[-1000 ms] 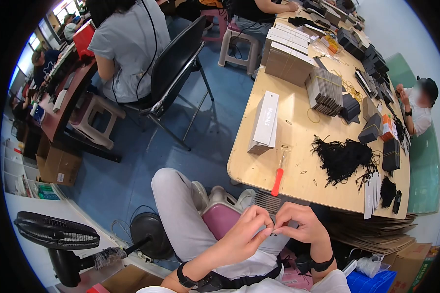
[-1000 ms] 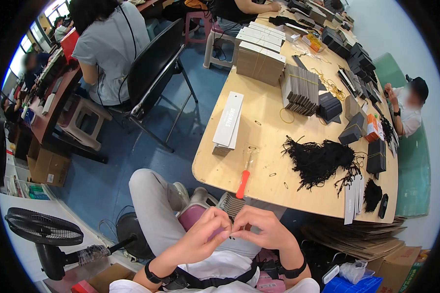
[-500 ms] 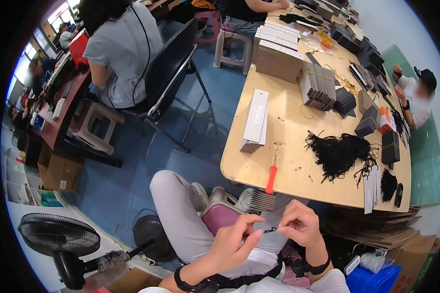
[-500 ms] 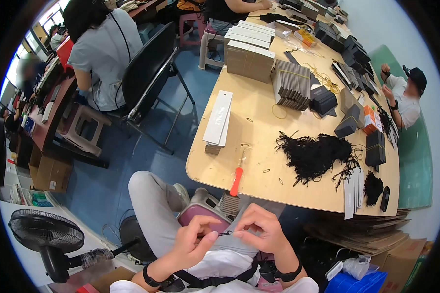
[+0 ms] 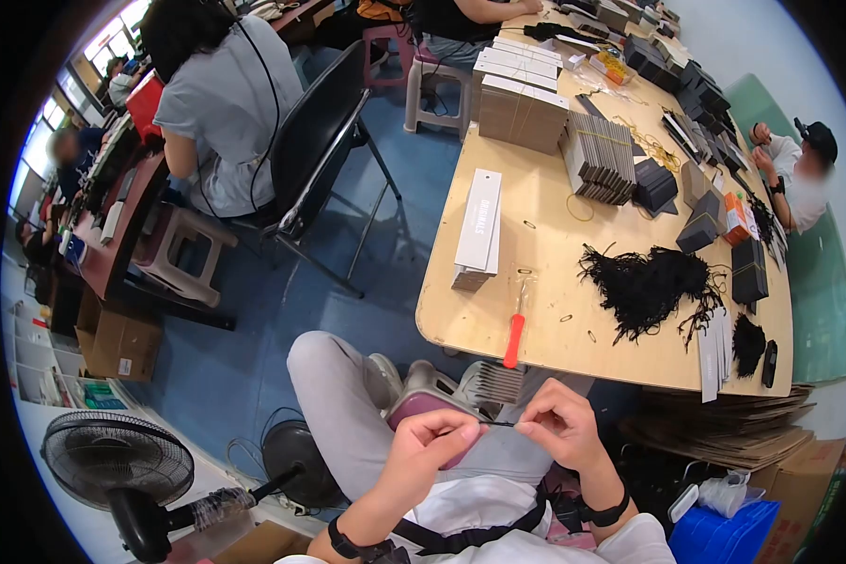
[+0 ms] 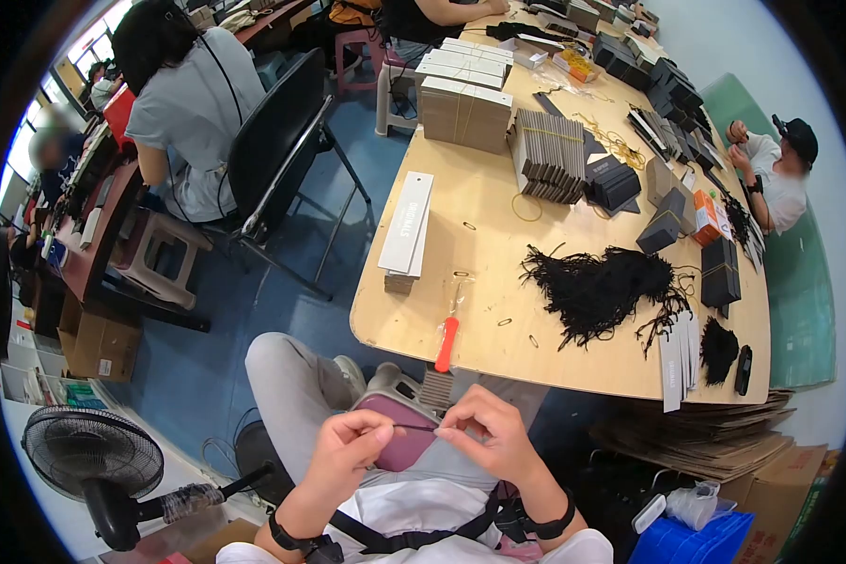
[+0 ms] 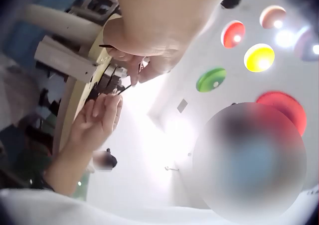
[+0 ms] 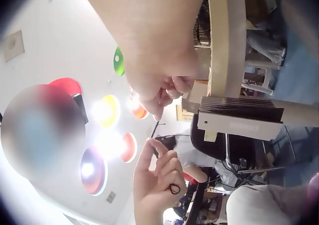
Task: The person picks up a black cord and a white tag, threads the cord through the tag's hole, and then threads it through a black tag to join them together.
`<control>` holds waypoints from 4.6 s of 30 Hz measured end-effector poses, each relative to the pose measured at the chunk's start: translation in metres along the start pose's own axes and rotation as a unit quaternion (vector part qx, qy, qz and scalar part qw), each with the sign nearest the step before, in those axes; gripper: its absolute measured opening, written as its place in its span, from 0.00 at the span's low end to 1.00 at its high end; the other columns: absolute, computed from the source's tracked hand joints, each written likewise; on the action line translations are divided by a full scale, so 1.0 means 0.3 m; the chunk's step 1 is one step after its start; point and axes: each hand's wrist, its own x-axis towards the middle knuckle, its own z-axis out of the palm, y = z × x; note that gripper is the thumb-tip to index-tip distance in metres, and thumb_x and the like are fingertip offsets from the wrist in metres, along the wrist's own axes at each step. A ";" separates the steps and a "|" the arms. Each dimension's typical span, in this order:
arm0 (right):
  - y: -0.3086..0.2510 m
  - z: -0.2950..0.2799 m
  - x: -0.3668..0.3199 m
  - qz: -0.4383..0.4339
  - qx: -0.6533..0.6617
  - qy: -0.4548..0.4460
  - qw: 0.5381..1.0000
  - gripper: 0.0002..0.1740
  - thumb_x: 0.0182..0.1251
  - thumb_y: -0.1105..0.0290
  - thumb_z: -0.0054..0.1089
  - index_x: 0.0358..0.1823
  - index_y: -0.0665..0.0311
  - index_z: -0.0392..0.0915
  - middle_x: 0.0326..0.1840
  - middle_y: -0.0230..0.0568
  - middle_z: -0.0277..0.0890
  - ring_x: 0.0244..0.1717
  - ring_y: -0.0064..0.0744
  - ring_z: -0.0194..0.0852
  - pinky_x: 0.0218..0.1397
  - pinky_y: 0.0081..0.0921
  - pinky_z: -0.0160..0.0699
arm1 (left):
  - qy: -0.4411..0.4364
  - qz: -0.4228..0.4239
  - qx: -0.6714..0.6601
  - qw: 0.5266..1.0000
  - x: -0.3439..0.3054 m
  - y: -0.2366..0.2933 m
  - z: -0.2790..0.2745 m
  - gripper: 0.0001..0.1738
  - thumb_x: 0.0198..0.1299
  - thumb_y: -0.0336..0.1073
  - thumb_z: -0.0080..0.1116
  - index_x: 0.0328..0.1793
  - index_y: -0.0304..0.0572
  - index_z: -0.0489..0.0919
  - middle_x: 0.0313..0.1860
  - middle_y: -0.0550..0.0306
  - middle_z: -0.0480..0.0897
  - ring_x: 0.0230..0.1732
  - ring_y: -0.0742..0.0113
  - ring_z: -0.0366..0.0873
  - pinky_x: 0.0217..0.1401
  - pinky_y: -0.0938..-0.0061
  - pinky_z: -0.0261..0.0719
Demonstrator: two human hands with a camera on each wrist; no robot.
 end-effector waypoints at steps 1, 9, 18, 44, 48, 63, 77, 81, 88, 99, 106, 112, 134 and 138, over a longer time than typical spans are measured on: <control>-0.008 0.006 0.002 -0.003 -0.019 -0.006 1.000 0.06 0.55 0.79 0.67 0.33 0.65 0.79 0.30 0.34 0.71 0.26 0.20 0.65 0.25 0.17 0.60 | 0.000 0.000 0.001 1.000 0.003 -0.012 0.003 0.09 0.61 0.29 0.61 0.45 0.30 0.81 0.33 0.65 0.80 0.29 0.84 0.70 0.30 0.88 0.67; -0.041 0.004 0.000 -0.024 -0.018 -0.048 0.998 0.05 0.56 0.78 0.66 0.33 0.66 0.78 0.33 0.37 0.72 0.26 0.20 0.65 0.25 0.16 0.62 | -0.007 0.180 0.341 0.922 -0.002 -0.078 0.023 0.05 0.55 0.27 0.66 0.37 0.33 0.85 0.23 0.70 0.73 0.21 0.85 0.59 0.23 0.86 0.54; -0.018 0.013 -0.026 0.062 0.140 -0.099 0.983 0.07 0.64 0.76 0.59 0.41 0.68 0.72 0.38 0.39 0.74 0.33 0.26 0.74 0.35 0.20 0.74 | -0.100 -0.064 -0.023 0.993 0.019 -0.077 0.016 0.09 0.59 0.31 0.62 0.43 0.35 0.80 0.31 0.68 0.78 0.23 0.87 0.59 0.24 0.88 0.54; -0.065 0.081 -0.008 -0.147 -0.210 -0.023 0.966 0.10 0.55 0.84 0.58 0.38 0.69 0.71 0.27 0.44 0.76 0.25 0.44 0.78 0.24 0.28 0.76 | -0.054 0.016 -0.060 0.997 0.006 -0.081 0.018 0.09 0.60 0.28 0.60 0.46 0.33 0.79 0.38 0.62 0.80 0.29 0.86 0.66 0.29 0.87 0.60; -0.079 0.087 -0.008 -0.154 -0.189 0.024 0.969 0.11 0.54 0.83 0.61 0.39 0.70 0.74 0.32 0.45 0.79 0.26 0.39 0.80 0.25 0.26 0.77 | 0.000 0.120 0.063 0.991 -0.001 -0.069 0.039 0.09 0.61 0.26 0.60 0.47 0.30 0.79 0.36 0.62 0.79 0.31 0.85 0.66 0.32 0.88 0.62; -0.063 0.131 0.020 -0.120 -0.209 0.104 0.965 0.08 0.54 0.82 0.61 0.34 0.68 0.72 0.26 0.43 0.76 0.23 0.40 0.77 0.21 0.29 0.71 | 0.188 0.324 0.398 0.837 0.016 -0.065 0.113 0.07 0.51 0.22 0.65 0.36 0.37 0.82 0.25 0.65 0.67 0.21 0.82 0.58 0.22 0.85 0.52; -0.017 0.095 0.049 -0.087 -0.191 0.025 0.977 0.09 0.54 0.80 0.63 0.35 0.67 0.73 0.28 0.42 0.77 0.27 0.42 0.78 0.25 0.31 0.74 | 0.055 -0.010 0.043 0.998 0.035 -0.029 0.027 0.09 0.61 0.31 0.61 0.46 0.37 0.79 0.24 0.74 0.70 0.21 0.86 0.58 0.22 0.85 0.53; -0.009 0.100 0.048 -0.145 -0.188 0.048 0.970 0.11 0.52 0.82 0.64 0.37 0.68 0.76 0.28 0.42 0.77 0.25 0.40 0.76 0.24 0.30 0.73 | 0.018 -0.074 -0.087 0.993 0.037 -0.033 0.011 0.09 0.62 0.31 0.61 0.47 0.38 0.80 0.24 0.74 0.70 0.20 0.88 0.55 0.21 0.86 0.48; -0.012 0.104 0.056 -0.206 -0.215 0.067 0.952 0.16 0.49 0.84 0.64 0.42 0.71 0.78 0.28 0.43 0.78 0.22 0.36 0.73 0.21 0.27 0.70 | 0.036 -0.035 -0.084 0.995 0.038 -0.037 0.027 0.08 0.62 0.31 0.61 0.46 0.37 0.81 0.23 0.74 0.71 0.20 0.88 0.55 0.20 0.86 0.47; 0.016 0.078 0.059 -0.254 -0.334 0.056 0.906 0.17 0.43 0.81 0.64 0.39 0.69 0.78 0.26 0.39 0.76 0.21 0.33 0.74 0.21 0.24 0.71 | 0.078 0.028 0.009 0.997 0.061 -0.071 0.039 0.09 0.61 0.29 0.62 0.46 0.34 0.81 0.25 0.76 0.72 0.23 0.90 0.57 0.23 0.89 0.50; -0.002 0.059 0.050 -0.238 -0.337 0.008 0.911 0.14 0.44 0.80 0.64 0.36 0.67 0.75 0.25 0.36 0.73 0.22 0.31 0.74 0.21 0.23 0.71 | 0.080 0.093 0.175 0.977 0.041 -0.078 0.025 0.06 0.60 0.29 0.63 0.41 0.33 0.82 0.21 0.76 0.68 0.21 0.90 0.53 0.21 0.87 0.46; 0.004 0.060 0.044 -0.231 -0.328 0.007 0.916 0.13 0.46 0.80 0.65 0.36 0.66 0.75 0.24 0.36 0.72 0.21 0.31 0.73 0.20 0.23 0.70 | 0.101 0.163 0.279 0.941 0.030 -0.094 0.025 0.07 0.60 0.29 0.63 0.40 0.32 0.84 0.18 0.77 0.64 0.20 0.89 0.51 0.20 0.86 0.45; 0.036 0.047 0.030 -0.149 -0.118 -0.017 0.982 0.15 0.47 0.71 0.73 0.39 0.65 0.85 0.27 0.37 0.77 0.25 0.31 0.74 0.24 0.21 0.72 | 0.014 0.056 0.169 0.984 0.034 -0.095 0.015 0.07 0.64 0.29 0.58 0.43 0.32 0.83 0.20 0.75 0.71 0.22 0.90 0.57 0.22 0.87 0.50; 0.014 0.004 0.038 -0.158 -0.204 -0.046 0.965 0.11 0.46 0.70 0.73 0.33 0.63 0.84 0.27 0.34 0.75 0.25 0.30 0.74 0.24 0.23 0.73 | 0.011 0.023 0.175 0.984 0.026 -0.102 -0.002 0.07 0.66 0.29 0.55 0.48 0.35 0.76 0.17 0.76 0.65 0.19 0.89 0.54 0.21 0.86 0.48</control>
